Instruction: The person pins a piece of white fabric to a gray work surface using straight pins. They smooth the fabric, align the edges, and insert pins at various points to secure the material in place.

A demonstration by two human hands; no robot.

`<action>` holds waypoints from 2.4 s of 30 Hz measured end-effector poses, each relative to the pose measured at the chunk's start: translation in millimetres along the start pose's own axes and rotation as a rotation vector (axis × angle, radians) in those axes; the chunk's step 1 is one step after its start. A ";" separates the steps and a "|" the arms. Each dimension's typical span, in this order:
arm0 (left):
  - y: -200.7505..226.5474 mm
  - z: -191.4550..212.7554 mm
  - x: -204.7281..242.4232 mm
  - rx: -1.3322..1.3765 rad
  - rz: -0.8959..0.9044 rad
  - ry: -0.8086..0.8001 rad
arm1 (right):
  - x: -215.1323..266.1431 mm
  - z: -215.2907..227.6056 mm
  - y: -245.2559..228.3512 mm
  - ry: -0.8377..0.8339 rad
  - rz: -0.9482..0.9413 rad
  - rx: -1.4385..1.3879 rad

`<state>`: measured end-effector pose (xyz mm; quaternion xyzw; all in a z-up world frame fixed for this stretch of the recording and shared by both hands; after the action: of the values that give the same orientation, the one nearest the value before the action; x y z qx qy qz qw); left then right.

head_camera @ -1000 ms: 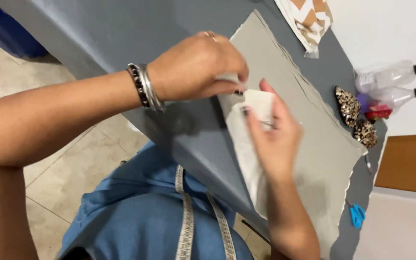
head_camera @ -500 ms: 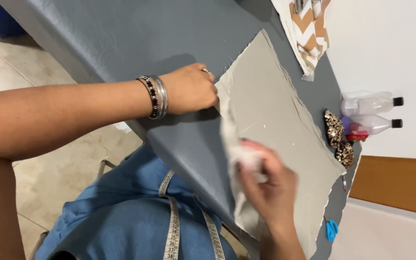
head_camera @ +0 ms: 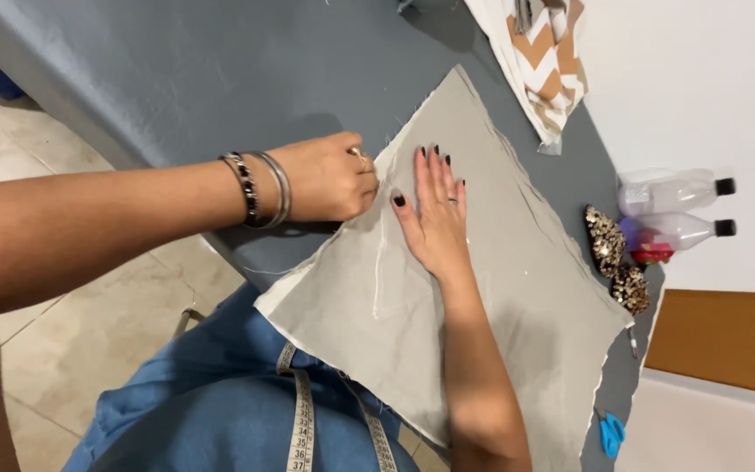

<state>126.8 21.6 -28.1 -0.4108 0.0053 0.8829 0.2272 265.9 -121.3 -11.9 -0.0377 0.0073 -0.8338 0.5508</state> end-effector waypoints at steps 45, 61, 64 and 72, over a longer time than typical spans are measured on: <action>39.8 -5.0 -94.6 0.280 0.466 -0.144 | -19.8 -21.9 39.3 0.057 0.081 0.234; -33.3 -109.4 -78.9 0.294 0.771 -0.810 | -16.7 -11.7 101.4 0.694 -0.365 -0.556; -43.3 -112.1 -70.0 0.241 0.786 -0.822 | -19.1 -9.0 96.2 0.358 -0.338 -0.020; -50.1 -106.3 -72.5 0.255 0.712 -0.717 | -10.4 -4.9 110.9 0.089 -0.137 0.120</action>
<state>264.6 16.8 -36.8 -0.0245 0.1740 0.9831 -0.0516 371.4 -155.5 -23.3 0.0320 -0.0207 -0.8693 0.4927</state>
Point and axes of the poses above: each hand's wrist, its own x-axis away from the middle knuckle, its own z-axis out of the back of the hand, y = z × x, the point moved 4 cm from there along -x, towards the middle knuckle, and after that the axes turned 14 degrees about x, right-handed, at the moved point
